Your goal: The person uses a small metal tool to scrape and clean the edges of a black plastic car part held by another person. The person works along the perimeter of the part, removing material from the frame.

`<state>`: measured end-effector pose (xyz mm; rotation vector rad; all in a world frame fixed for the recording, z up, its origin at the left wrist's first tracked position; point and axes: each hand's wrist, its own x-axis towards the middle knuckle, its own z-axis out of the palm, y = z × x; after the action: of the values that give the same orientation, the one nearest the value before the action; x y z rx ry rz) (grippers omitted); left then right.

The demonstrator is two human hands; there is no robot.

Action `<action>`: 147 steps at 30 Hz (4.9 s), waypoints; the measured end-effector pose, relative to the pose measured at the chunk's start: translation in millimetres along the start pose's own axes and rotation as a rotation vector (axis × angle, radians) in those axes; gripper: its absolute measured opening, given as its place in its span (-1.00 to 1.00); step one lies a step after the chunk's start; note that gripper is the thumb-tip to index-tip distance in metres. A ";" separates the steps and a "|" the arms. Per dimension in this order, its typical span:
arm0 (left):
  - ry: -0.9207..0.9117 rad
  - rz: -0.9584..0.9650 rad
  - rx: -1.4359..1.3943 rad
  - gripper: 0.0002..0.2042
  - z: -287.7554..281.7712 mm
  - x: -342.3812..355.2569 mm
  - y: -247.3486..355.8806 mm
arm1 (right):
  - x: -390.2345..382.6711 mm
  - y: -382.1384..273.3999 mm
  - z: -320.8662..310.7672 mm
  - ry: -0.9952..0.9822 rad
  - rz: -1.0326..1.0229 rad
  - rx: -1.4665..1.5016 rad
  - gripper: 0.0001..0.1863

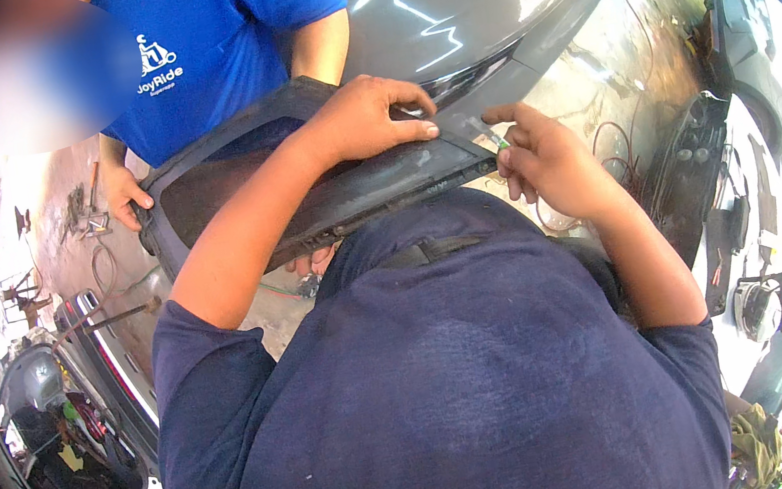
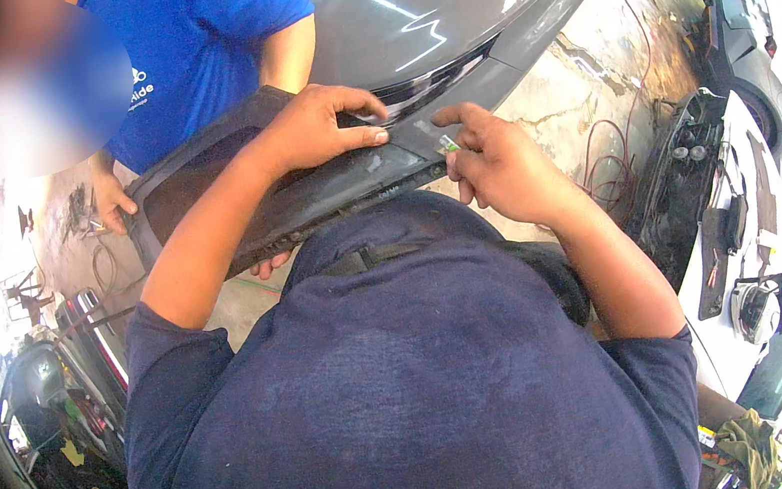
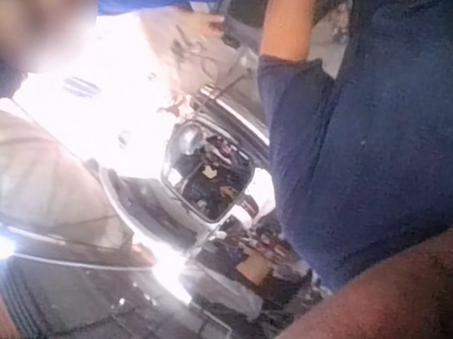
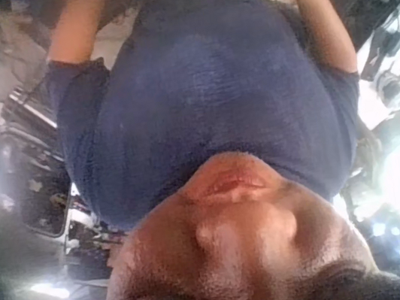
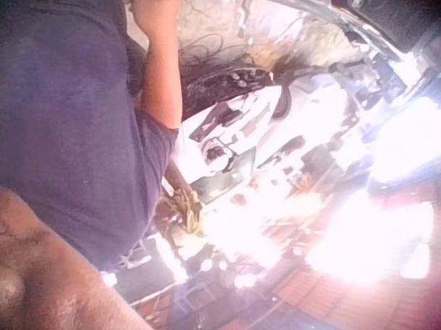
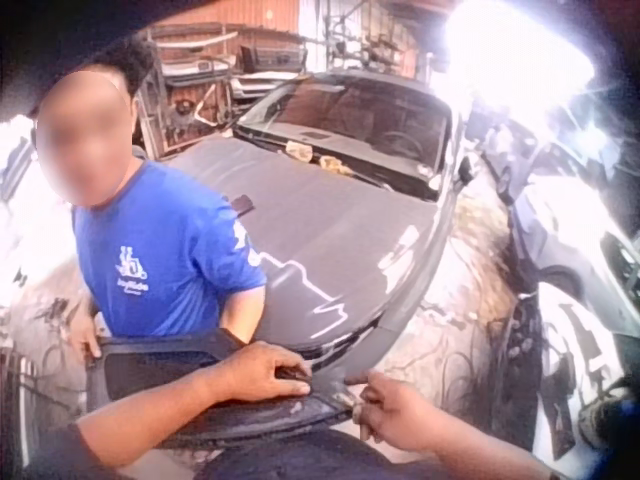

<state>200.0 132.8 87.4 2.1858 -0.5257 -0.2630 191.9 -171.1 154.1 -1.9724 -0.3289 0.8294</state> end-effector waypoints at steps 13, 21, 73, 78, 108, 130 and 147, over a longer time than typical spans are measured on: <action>0.233 0.037 -0.294 -0.75 -15.0 4.8 3.4 | -5.7 -24.8 2.5 0.080 -0.108 -0.016 -0.76; 0.116 0.143 0.239 -0.56 -1.7 -12.7 -24.2 | -8.8 -16.5 26.4 0.146 -0.494 -0.712 -0.70; -0.057 -0.016 0.282 -0.28 6.4 -19.3 -27.3 | 38.9 -14.4 38.9 -0.069 -0.363 -0.975 -0.73; -0.058 -0.045 0.304 -0.30 3.1 -19.1 -27.5 | 52.4 -29.1 50.9 -0.043 -0.349 -0.992 -0.72; 0.012 -0.010 0.270 -0.31 2.8 -20.3 -25.6 | 36.2 -22.5 59.7 0.141 -0.394 -0.966 -0.76; 0.338 0.097 0.385 -0.63 15.4 -31.0 13.8 | 4.4 12.8 -7.4 0.245 -0.146 -0.028 -0.64; 0.804 -0.452 0.498 -0.73 -19.4 -65.4 4.7 | 7.4 22.3 -16.1 0.229 -0.149 -0.017 -0.61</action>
<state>147.5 173.7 103.4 2.6120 0.4015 0.5611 205.8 -189.5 137.6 -2.0079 -0.3430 0.5015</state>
